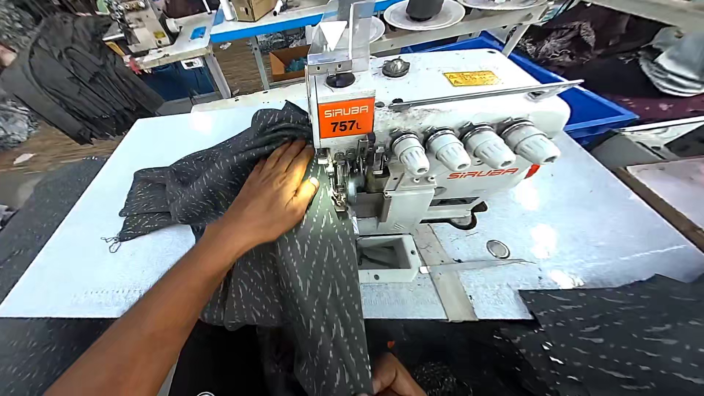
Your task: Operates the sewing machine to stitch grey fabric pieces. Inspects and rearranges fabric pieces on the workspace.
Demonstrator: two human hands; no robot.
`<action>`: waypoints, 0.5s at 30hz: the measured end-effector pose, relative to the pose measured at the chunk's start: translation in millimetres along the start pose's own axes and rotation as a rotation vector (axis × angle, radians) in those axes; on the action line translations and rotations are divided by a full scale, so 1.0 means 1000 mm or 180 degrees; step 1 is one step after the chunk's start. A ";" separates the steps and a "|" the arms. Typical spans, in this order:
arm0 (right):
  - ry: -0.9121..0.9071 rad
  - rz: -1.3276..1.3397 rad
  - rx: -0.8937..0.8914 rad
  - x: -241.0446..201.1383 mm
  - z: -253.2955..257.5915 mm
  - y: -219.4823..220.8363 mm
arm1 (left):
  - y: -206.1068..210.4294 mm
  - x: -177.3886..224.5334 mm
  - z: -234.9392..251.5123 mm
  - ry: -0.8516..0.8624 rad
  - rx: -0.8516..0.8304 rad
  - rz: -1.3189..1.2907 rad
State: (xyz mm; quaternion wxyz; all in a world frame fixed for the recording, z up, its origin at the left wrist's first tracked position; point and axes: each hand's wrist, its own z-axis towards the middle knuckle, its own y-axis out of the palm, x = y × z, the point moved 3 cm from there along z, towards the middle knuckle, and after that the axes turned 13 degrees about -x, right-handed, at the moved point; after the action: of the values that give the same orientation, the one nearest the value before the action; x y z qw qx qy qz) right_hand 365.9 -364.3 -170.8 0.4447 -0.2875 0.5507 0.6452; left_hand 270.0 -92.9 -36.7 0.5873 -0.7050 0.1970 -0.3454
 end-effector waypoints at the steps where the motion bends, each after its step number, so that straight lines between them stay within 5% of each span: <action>1: -0.0072 -0.0001 -0.0079 0.000 0.007 0.000 | -0.002 -0.005 0.008 -0.0024 -0.0018 0.0029; 15: -0.0535 -0.0195 0.0482 -0.020 0.109 0.000 | -0.040 -0.035 0.091 -0.0734 -0.0647 0.0082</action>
State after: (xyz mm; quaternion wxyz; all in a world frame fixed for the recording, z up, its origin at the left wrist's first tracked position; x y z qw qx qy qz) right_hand 387.2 -264.2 -129.0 0.5293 -0.2146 0.5496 0.6097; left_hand 306.2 2.9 -13.4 0.5361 -0.7932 0.1712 -0.2328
